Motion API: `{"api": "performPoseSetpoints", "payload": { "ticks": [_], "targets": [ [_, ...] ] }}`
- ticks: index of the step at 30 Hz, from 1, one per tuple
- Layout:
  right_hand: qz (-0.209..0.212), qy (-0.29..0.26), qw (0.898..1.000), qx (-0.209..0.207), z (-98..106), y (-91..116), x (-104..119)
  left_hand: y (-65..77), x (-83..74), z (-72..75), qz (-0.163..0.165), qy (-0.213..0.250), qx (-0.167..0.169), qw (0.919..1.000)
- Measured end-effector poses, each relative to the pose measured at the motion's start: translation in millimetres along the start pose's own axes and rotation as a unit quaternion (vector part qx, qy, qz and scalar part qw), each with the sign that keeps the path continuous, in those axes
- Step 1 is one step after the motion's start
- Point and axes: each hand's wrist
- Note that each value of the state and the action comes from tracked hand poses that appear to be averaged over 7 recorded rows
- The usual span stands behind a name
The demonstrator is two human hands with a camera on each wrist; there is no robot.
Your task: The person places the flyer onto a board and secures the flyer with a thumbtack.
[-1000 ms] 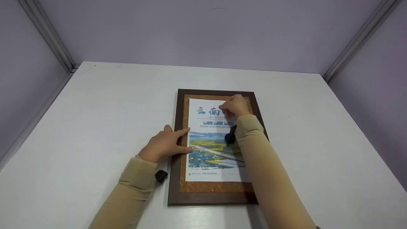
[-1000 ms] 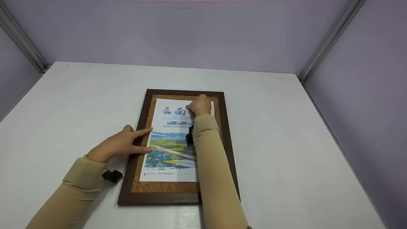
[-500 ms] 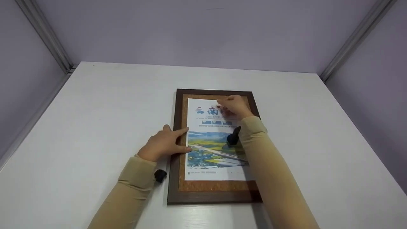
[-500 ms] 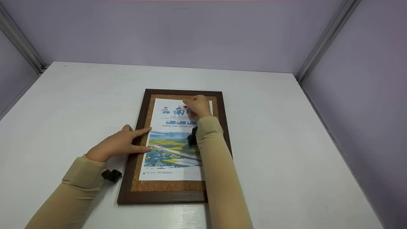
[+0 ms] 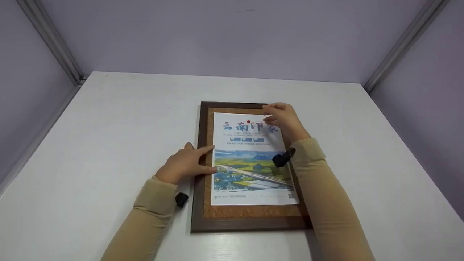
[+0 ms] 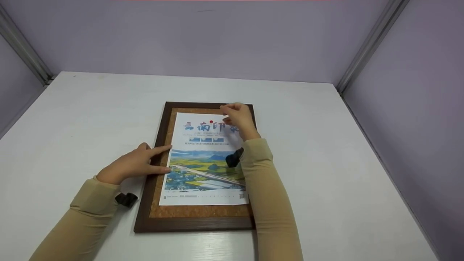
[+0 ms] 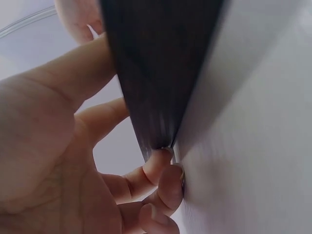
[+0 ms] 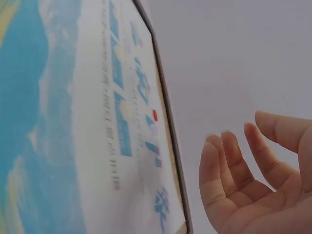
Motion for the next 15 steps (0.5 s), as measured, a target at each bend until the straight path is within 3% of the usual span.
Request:
{"api": "performPoseSetpoints", "payload": {
  "ticks": [9,15],
  "targets": [
    [0.070,-0.082,0.994,-0.002,36.7,25.8,18.1,2.7,4.6,3.1,0.003,-0.001,0.004,1.0000],
    [0.109,-0.080,0.991,0.009,48.7,41.3,20.1,4.4,4.7,4.3,0.005,-0.003,0.004,1.0000]
  ]
}}
Point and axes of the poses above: each hand's wrist, its own y-axis away from the middle knuckle, its own z-axis out of the back of the hand, x = y × z, and after that the axes turned 12 degrees about -y, right-handed
